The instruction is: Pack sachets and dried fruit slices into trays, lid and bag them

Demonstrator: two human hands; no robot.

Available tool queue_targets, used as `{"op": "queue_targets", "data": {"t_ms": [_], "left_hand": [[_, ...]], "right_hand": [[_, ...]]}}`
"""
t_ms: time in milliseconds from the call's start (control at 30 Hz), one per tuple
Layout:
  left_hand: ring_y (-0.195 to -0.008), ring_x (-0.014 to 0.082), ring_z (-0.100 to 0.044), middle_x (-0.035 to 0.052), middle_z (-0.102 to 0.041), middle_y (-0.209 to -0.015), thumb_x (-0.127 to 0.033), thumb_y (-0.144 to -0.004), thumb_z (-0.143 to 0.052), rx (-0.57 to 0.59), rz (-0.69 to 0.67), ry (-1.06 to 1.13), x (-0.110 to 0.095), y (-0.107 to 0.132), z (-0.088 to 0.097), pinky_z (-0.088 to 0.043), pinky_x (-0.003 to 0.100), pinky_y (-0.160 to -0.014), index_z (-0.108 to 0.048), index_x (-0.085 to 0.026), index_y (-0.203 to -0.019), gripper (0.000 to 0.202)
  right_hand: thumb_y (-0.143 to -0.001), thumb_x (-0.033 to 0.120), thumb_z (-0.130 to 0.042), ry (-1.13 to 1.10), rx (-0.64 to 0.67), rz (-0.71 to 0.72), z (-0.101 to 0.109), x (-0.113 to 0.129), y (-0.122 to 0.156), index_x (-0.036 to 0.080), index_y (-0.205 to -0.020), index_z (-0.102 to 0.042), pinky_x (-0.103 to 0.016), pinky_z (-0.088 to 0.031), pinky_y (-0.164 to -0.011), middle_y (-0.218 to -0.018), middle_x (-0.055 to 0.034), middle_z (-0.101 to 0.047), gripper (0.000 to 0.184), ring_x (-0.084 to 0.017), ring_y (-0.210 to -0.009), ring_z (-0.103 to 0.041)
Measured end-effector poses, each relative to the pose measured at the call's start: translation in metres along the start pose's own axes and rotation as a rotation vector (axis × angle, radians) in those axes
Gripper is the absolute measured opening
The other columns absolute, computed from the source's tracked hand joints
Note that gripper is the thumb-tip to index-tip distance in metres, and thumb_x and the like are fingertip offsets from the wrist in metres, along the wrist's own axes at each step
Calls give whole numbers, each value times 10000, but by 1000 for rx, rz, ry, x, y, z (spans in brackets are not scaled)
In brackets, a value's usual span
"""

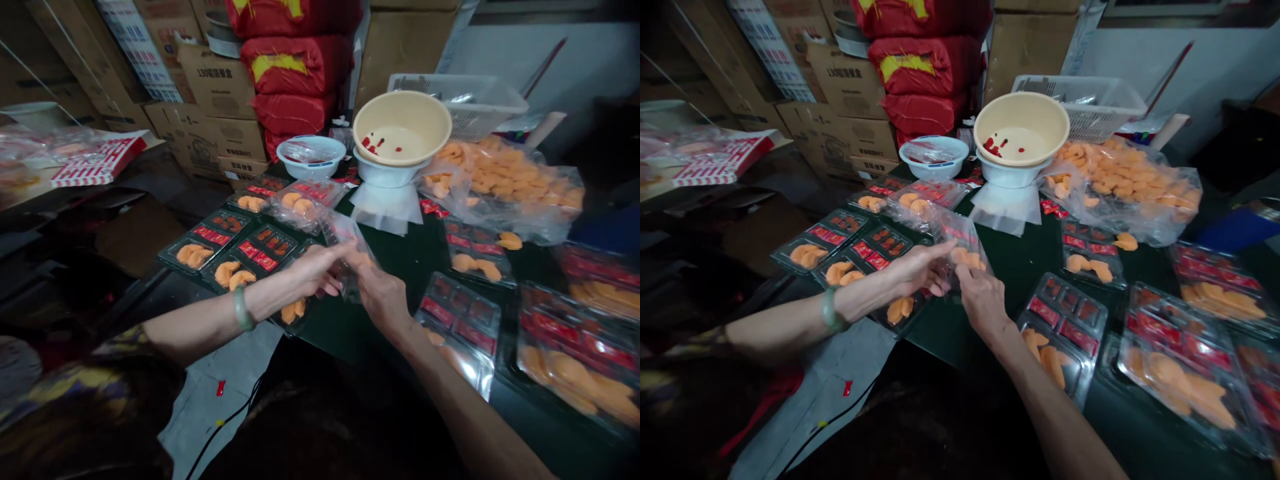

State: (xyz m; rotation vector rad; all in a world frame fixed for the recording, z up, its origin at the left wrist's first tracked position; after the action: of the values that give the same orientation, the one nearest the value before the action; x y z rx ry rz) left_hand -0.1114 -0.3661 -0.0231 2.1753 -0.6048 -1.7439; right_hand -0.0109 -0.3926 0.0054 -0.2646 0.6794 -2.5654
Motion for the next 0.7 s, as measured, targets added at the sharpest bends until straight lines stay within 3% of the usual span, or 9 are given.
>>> {"op": "queue_targets", "data": {"t_ms": [100,200,300,400,567,700], "left_hand": [[-366,80,-486,-17,-493,-439,-177,-752,-574,3,-28,-37,1,-6,-24,-362,187,-407,-509,-102,-585,194],[-377,90,-506,-29,-510,-461,-28,-682,-570,-46,-47,31,-3,2,-26,-407,194,-408,-491,-123,-641,130],[-441,155,-595,19,-592,-556,-33,-684,-581,124,-24,149,-14,16,-25,-460,225,-416,-508,-106,-799,154],[-470,182,-626,29,-619,-579,-55,-715,-585,290,-78,173,-39,24,-13,-433,196,-371,-495,-120,-814,148],[-433,102,-587,45,-654,-625,-71,-742,-601,278,-228,3,-89,-8,41,-353,130,-332,-590,-90,-781,45],[-519,123,-621,82,-683,-707,-68,-695,-669,169,-264,-4,-121,-61,99,-483,185,-464,-632,-52,-851,161]], "right_hand": [[-841,148,-466,74,-127,96,23,14,2,184,-789,-615,-229,-286,-511,-610,-8,-602,162,-113,-547,-510],[-848,160,-478,204,-171,101,53,13,12,188,-757,-599,-257,-310,-565,-693,-45,-609,154,-153,-638,-506],[-859,195,-457,319,-148,44,75,-4,24,184,-813,-606,-289,-314,-589,-790,-91,-601,156,-207,-723,-497],[-879,239,-422,295,-177,18,83,-15,23,179,-806,-591,-279,-309,-557,-722,-68,-573,193,-191,-683,-505],[-848,165,-431,161,-259,38,59,13,-28,157,-942,-578,-251,-323,-542,-730,-41,-617,174,-144,-640,-548],[-835,123,-386,102,-10,-29,2,40,-95,151,-988,-575,-267,-349,-573,-823,-69,-639,245,-185,-745,-594]]}}
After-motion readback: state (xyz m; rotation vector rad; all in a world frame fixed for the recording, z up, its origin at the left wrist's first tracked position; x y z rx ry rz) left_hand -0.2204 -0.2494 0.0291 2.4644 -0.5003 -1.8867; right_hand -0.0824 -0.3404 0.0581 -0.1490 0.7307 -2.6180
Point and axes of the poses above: each hand's wrist, its own y-axis away from the middle knuckle, its own z-axis out of the back of the hand, x = y × z, the point moved 8 cm from there along -y, towards the middle knuckle
